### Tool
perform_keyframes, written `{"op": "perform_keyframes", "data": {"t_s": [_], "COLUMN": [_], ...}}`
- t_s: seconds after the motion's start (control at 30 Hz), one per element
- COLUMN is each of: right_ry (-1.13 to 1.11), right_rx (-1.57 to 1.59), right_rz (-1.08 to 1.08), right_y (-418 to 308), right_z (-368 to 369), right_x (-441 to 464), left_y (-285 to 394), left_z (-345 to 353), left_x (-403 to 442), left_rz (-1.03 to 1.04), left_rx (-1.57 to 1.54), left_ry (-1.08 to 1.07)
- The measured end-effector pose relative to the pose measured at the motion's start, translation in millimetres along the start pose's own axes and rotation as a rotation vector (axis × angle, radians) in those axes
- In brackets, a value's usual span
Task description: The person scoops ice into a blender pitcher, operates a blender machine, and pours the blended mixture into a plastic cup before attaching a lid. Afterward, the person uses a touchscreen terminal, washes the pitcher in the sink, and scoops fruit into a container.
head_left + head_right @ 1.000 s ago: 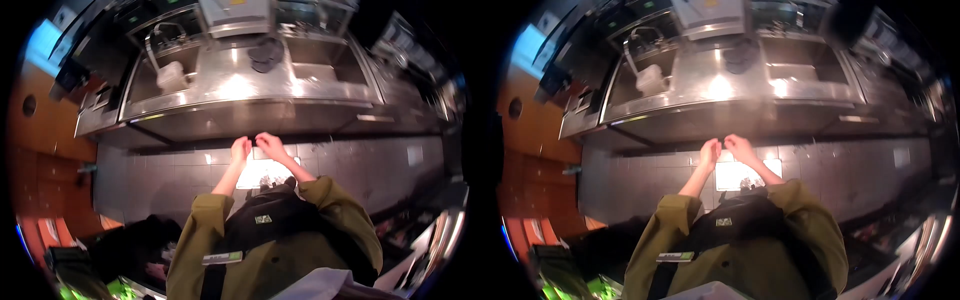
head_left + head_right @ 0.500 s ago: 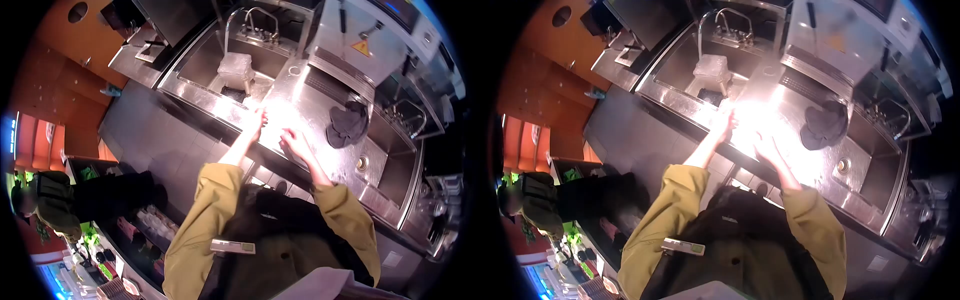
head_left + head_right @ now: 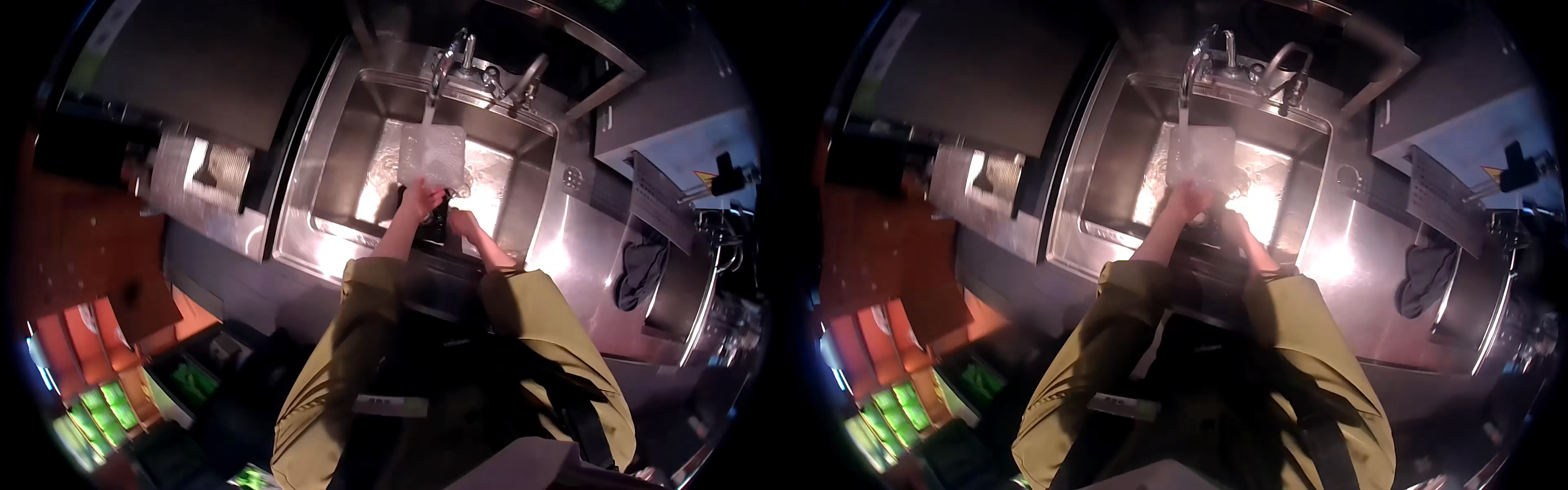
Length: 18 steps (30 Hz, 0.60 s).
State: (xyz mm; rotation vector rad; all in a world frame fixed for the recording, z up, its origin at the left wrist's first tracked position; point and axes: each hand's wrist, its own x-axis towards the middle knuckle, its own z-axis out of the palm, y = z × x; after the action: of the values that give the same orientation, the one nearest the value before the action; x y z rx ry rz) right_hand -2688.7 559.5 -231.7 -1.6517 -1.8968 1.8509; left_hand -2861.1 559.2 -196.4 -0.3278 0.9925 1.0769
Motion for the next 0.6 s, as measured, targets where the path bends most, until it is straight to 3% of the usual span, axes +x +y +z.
{"op": "perform_keyframes", "data": {"t_s": [0.07, 0.13, 0.2, 0.27, 0.33, 0.37, 0.47, 0.5, 0.53, 0.57, 0.6], "right_ry": [-0.111, -0.195, -0.095, 0.214, 0.126, 0.073, -0.088, -0.232, 0.139, 0.512, 0.604], "right_rx": [0.115, -0.280, -0.664, -0.995, -1.251, -1.376, -1.224, -1.472, -1.506, -1.510, -1.449], "right_rz": [-0.073, -0.026, -0.163, -0.468, -0.688, -0.790, -0.597, -0.639, -0.625, -0.597, -0.557], "right_y": [28.9, 54.0, 65.2, 42.8, 25.0, 23.0, 64.6, 64.5, 64.7, 69.7, 75.7], "right_z": [31.0, 52.9, 57.5, 61.6, 52.0, 50.1, 66.8, 60.2, 57.9, 59.9, 57.7], "right_x": [-3.3, -5.6, -1.6, -10.1, 3.9, 4.0, 19.7, 17.7, 9.5, -1.4, -7.6], "left_y": [12.5, 24.7, 51.0, 75.1, 78.1, 75.7, 38.0, 25.3, 14.8, 13.1, 13.2], "left_z": [-10.1, -12.6, -10.7, 18.8, -10.6, -22.3, -28.4, -34.3, -39.9, -31.7, -26.6], "left_x": [8.6, -1.0, -6.4, -36.9, -14.0, -11.5, -14.8, -4.1, 6.8, 8.6, 6.7], "left_rz": [0.039, 0.063, 0.125, 0.289, 0.339, 0.377, 0.348, 0.252, 0.155, 0.216, 0.191], "left_rx": [0.198, 0.348, 0.481, 0.817, 0.879, 0.866, 0.638, 0.610, 0.581, 0.602, 0.605], "left_ry": [0.043, 0.147, 0.233, 0.420, 0.487, 0.434, 0.260, 0.167, 0.078, 0.107, 0.068]}}
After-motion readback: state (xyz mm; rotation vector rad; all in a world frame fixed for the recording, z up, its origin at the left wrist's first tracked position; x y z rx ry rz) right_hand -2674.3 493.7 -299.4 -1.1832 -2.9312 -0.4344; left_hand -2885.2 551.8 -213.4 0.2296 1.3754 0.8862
